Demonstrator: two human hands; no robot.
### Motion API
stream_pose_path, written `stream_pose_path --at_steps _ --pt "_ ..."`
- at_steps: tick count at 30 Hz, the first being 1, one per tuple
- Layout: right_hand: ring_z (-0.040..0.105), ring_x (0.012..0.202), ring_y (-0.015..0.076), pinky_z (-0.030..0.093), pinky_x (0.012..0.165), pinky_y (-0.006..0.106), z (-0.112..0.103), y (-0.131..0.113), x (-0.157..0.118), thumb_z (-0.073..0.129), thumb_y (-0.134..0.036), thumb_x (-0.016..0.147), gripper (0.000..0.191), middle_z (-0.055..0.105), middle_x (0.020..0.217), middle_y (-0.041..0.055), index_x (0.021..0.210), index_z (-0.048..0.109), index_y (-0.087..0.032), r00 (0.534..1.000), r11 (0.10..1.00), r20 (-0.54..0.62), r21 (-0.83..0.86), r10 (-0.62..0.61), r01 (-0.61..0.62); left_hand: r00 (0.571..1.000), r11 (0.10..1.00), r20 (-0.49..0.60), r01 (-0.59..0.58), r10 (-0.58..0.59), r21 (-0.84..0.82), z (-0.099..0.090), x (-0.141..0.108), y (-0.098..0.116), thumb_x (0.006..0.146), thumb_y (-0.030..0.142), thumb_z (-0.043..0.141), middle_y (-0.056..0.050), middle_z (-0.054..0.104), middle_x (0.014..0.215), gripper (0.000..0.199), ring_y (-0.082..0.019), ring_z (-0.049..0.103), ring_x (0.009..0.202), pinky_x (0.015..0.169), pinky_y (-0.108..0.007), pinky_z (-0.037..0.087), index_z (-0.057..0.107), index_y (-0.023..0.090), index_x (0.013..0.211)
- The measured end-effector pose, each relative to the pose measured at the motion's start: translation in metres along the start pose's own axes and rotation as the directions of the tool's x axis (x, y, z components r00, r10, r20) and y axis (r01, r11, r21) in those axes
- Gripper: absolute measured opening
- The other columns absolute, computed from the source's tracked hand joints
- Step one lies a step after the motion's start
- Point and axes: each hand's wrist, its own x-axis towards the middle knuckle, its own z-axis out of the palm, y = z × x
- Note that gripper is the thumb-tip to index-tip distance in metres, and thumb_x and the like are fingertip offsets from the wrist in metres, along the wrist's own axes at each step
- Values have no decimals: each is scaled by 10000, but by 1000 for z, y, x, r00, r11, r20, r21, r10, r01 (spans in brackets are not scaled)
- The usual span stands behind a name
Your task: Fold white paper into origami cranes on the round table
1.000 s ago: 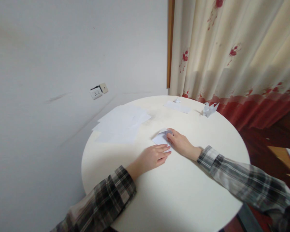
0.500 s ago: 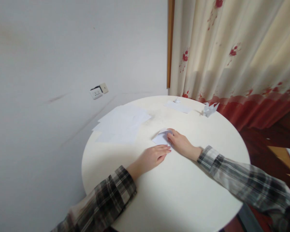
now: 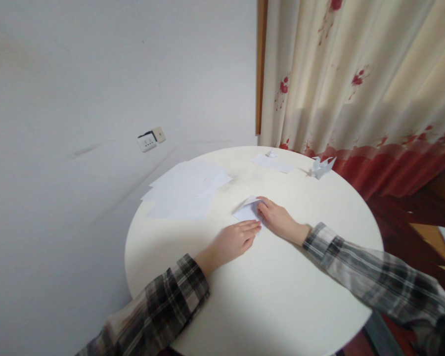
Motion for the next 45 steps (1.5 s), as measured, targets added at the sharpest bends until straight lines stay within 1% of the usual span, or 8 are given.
stream_pose_path --at_steps 6,12,23,28,32,38,42,45 --pt "514 1029 210 497 745 301 -3 -3 1 385 -159 880 169 425 1273 138 1030 462 -146 999 999 40 -54 10 -8 1000 1000 12 -4 4 -13 1 1 0 867 145 377 -63 542 1250 346 -131 454 1197 1052 -277 335 537 126 1173" --pt "546 970 206 503 690 286 -5 -6 1 380 -172 890 178 436 1259 133 1046 460 -146 998 994 64 -109 14 -7 1000 1000 9 -5 5 -26 2 1 -2 873 151 375 -64 538 1254 345 -129 453 1198 1056 -272 328 537 123 1176" --pt "562 906 183 491 678 265 -8 -8 1 398 -162 881 165 468 1219 122 1032 466 -149 996 993 81 -115 29 -19 1000 999 6 -15 15 -29 2 1 -2 872 149 374 -54 536 1257 342 -124 449 1201 1049 -279 340 534 144 1175" --pt "556 923 184 485 679 268 -9 -8 1 407 -145 870 175 451 1238 136 1034 470 -149 996 996 87 -90 30 -22 1000 999 7 -14 14 -38 0 1 -1 869 147 376 -61 539 1253 344 -132 454 1197 1045 -287 348 528 135 1178" --pt "549 933 189 481 676 273 -7 -7 2 402 -152 873 176 455 1233 137 1035 473 -148 996 996 88 -90 34 -26 1000 999 -11 -6 6 -53 -1 1 0 872 146 371 -48 544 1249 339 -135 456 1194 1037 -300 362 531 159 1171" --pt "545 926 193 476 671 275 -8 -8 2 419 -151 863 172 465 1222 132 1024 480 -148 996 996 90 -92 26 -17 999 999 -49 -16 14 -42 -1 2 -1 866 151 382 -64 560 1222 308 -154 453 1191 1038 -332 354 562 157 1117" --pt "541 940 193 477 674 272 -8 -7 2 425 -143 858 177 455 1239 127 1027 477 -152 996 996 82 -91 20 -13 998 997 -59 24 -29 -75 -2 2 0 834 128 413 -56 570 1204 334 -138 462 1176 1039 -304 351 528 153 1146" --pt "534 959 193 477 696 279 -8 -7 2 430 -141 856 179 459 1233 129 1028 476 -151 996 996 81 -86 23 -16 998 995 -46 39 -43 -92 -2 2 0 832 129 411 -45 561 1217 365 -136 467 1170 1041 -308 349 497 165 1185"
